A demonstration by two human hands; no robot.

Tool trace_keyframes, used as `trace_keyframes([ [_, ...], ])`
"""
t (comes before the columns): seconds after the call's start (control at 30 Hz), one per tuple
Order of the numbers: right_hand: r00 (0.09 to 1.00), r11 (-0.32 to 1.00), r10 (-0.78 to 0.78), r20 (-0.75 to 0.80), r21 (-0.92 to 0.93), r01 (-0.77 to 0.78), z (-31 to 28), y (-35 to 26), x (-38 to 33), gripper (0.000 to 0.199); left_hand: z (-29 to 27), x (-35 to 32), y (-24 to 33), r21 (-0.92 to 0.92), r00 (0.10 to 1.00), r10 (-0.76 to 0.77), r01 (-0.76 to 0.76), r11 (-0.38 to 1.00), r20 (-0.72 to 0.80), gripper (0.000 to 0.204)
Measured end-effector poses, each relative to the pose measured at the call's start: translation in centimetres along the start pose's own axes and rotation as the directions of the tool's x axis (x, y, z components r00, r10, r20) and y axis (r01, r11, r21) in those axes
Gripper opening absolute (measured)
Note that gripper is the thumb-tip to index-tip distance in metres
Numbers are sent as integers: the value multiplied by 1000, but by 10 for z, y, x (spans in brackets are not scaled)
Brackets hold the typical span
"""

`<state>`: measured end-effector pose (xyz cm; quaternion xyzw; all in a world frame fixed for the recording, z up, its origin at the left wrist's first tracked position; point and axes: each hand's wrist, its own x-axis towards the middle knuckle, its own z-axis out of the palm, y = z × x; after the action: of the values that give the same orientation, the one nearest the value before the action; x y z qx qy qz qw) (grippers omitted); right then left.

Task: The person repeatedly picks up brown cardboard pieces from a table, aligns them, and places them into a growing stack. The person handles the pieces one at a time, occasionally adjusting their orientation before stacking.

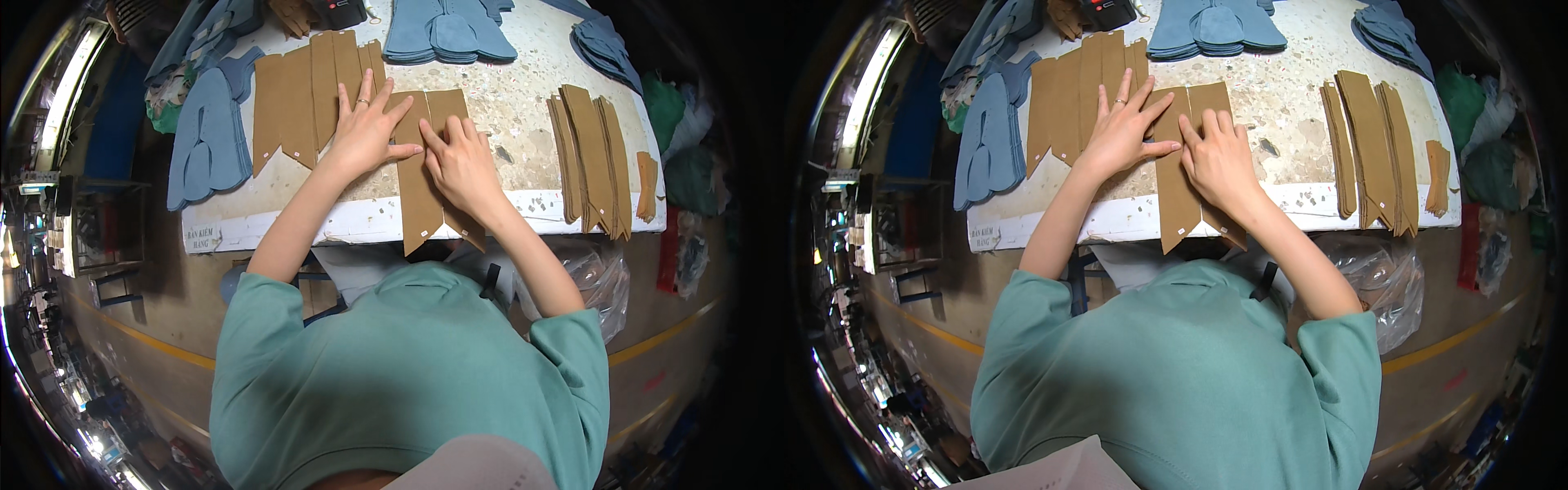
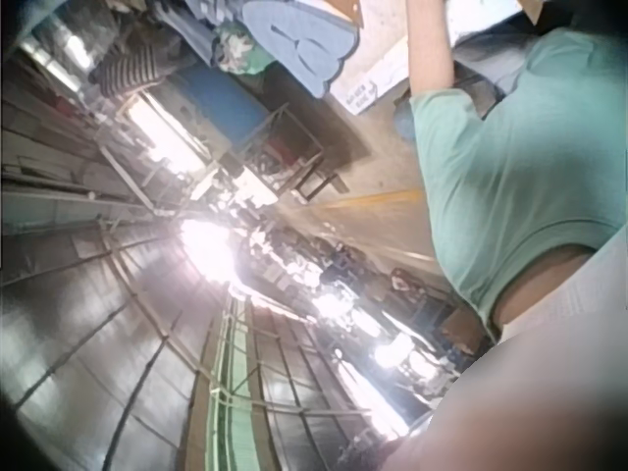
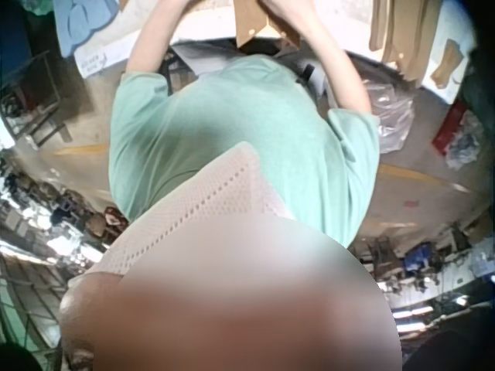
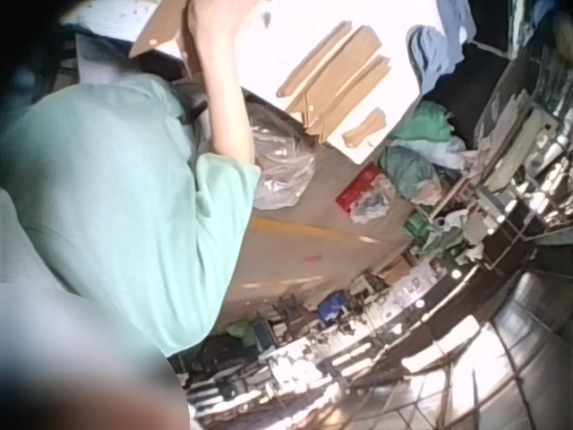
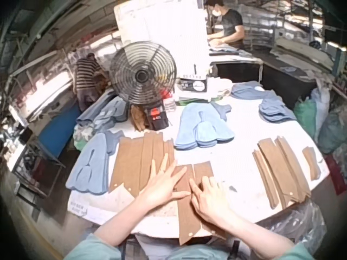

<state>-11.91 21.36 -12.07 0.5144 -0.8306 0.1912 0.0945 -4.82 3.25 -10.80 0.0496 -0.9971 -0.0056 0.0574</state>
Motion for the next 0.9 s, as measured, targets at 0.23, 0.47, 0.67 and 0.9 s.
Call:
trace_keyframes([
  [0.23,989,833,35,142,542,-108,-42,8,-29,18,-22,9,-14,-333,968,-152,78,940,-200,55],
  [0.47,1000,868,-11,15,496,3,-46,21,39,14,-77,-38,-83,-466,724,-581,396,791,-371,21],
  [0.67,979,823,-174,109,562,84,0,-16,105,15,-54,-67,-73,-471,800,-583,463,751,-145,16],
  [0.9,971,913,-233,-51,331,237,40,-50,97,25,-23,-61,-53,-282,874,-463,412,866,-148,26],
])
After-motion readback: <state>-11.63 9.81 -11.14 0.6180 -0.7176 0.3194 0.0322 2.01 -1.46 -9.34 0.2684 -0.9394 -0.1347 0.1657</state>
